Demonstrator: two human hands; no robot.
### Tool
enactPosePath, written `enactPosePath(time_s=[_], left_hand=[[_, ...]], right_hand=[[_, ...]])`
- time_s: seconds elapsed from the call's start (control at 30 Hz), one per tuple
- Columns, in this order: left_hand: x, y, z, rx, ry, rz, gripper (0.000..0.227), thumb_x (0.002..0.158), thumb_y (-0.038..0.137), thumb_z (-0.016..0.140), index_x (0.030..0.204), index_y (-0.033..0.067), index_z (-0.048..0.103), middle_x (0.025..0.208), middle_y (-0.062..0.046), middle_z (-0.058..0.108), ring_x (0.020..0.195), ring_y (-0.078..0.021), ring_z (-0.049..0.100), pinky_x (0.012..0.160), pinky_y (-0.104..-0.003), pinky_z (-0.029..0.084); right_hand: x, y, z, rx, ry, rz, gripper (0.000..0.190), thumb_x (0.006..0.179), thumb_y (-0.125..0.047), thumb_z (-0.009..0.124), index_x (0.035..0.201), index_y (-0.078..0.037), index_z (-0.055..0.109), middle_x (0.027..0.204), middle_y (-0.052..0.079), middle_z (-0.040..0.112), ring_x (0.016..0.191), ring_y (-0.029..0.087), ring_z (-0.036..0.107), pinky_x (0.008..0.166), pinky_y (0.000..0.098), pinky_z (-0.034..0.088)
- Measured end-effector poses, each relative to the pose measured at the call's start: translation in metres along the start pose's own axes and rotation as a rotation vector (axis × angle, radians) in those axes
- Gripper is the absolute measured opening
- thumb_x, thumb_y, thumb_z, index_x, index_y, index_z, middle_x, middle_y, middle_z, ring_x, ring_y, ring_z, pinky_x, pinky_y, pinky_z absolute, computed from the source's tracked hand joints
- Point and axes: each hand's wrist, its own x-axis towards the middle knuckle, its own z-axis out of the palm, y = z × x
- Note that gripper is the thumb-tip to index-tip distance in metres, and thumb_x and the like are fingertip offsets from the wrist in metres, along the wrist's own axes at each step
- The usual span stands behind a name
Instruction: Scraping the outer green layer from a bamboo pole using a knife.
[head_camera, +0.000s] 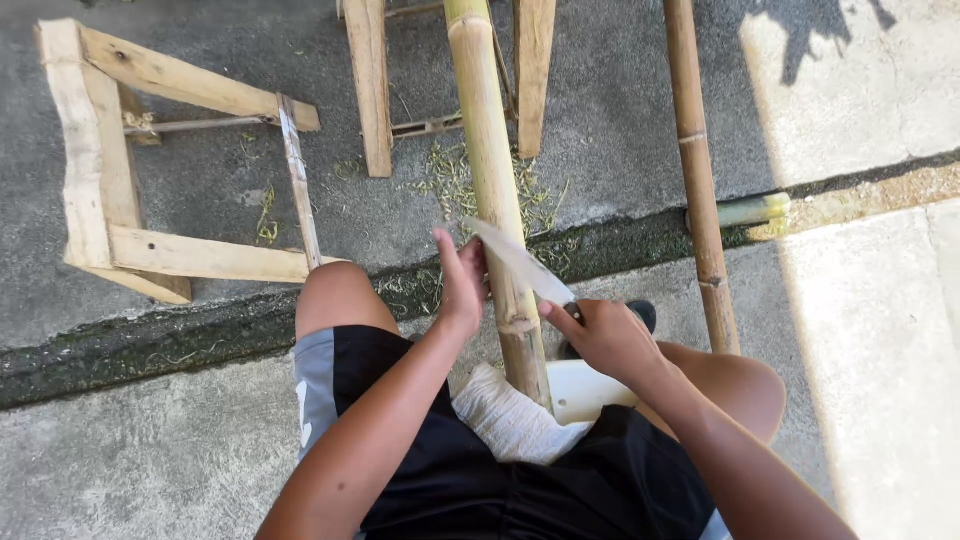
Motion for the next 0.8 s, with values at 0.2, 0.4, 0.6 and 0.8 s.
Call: enactPosePath(time_s=[0.2, 0.4, 0.6, 0.8], left_hand=[[-0.070, -0.051, -0.039, 0.240, 0.108, -0.247, 0.112, 0.084, 0.087, 0.011, 0.148, 0.0032, 0.047, 0.130, -0.016, 0.065, 0.117, -0.0275, 0.062, 0.098, -0.044, 0.047], [-0.085, -0.060, -0.037, 0.429, 0.123, 0.023, 0.078, 0.098, 0.061, 0.054, 0.139, -0.0052, 0.060, 0.119, -0.017, 0.066, 0.108, -0.0240, 0.059, 0.087, -0.036, 0.049], [-0.090, -0.060, -0.010, 0.504, -0.036, 0.002, 0.076, 0.086, 0.034, 0.076, 0.145, 0.0012, 0.041, 0.124, -0.014, 0.061, 0.110, -0.0254, 0.066, 0.095, -0.038, 0.057], [-0.075, -0.087, -0.009, 0.379, -0.110, 0.066, 0.081, 0.086, 0.025, 0.079, 0.146, -0.0002, 0.031, 0.128, -0.014, 0.058, 0.118, -0.0229, 0.059, 0.102, -0.038, 0.050]], right_hand=[[-0.051, 0.041, 0.058, 0.915, -0.121, 0.337, 0.060, 0.095, -0.052, 0.065, 0.078, 0.005, 0.058, 0.051, 0.007, 0.050, 0.038, 0.017, 0.049, 0.039, 0.0337, 0.042], [-0.103, 0.022, 0.044, 0.651, -0.150, 0.337, 0.047, 0.088, -0.045, 0.074, 0.083, 0.000, 0.062, 0.053, 0.010, 0.057, 0.042, 0.021, 0.057, 0.043, 0.0377, 0.049], [-0.118, 0.050, 0.017, 0.130, 0.116, 0.095, 0.042, 0.088, -0.050, 0.068, 0.088, -0.008, 0.068, 0.063, 0.015, 0.072, 0.062, 0.033, 0.072, 0.062, 0.0464, 0.054], [-0.106, 0.049, -0.017, -0.202, 0.045, 0.168, 0.056, 0.088, -0.058, 0.059, 0.122, -0.014, 0.067, 0.073, 0.010, 0.076, 0.068, 0.030, 0.076, 0.065, 0.0422, 0.058]])
